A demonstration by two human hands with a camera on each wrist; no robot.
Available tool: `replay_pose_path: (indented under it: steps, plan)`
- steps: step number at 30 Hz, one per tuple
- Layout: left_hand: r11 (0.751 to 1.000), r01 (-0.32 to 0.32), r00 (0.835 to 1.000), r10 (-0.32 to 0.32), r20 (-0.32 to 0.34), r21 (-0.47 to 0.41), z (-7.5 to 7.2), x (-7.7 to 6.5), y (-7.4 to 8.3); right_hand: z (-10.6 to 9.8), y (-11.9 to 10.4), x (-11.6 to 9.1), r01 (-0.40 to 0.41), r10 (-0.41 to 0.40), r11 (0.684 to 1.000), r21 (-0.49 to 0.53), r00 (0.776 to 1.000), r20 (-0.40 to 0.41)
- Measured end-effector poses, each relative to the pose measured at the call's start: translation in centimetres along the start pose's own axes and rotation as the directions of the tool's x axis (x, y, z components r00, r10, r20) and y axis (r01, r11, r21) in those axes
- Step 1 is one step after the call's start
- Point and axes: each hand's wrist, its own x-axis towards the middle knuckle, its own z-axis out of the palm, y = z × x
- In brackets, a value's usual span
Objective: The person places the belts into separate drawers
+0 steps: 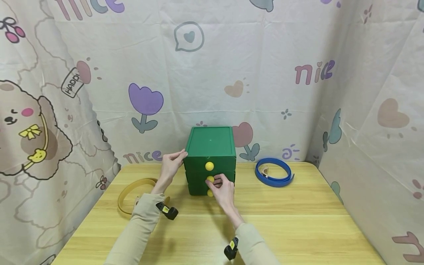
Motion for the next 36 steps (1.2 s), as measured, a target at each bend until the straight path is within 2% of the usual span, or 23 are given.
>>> replay_pose_path:
  steps: [12, 36]
  plan:
    - [1.000, 0.000, 1.000, 0.000, 0.004, -0.002, 0.12, 0.03, -0.10, 0.02, 0.06, -0.16, 0.022, -0.022, 1.000, 0.007, 1.000, 0.004]
    - [1.000, 0.008, 1.000, -0.008, -0.010, -0.004, 0.01, -0.05, 0.09, -0.52, -0.34, -0.88, -0.007, 0.006, 0.999, 0.037, 1.000, 0.030]
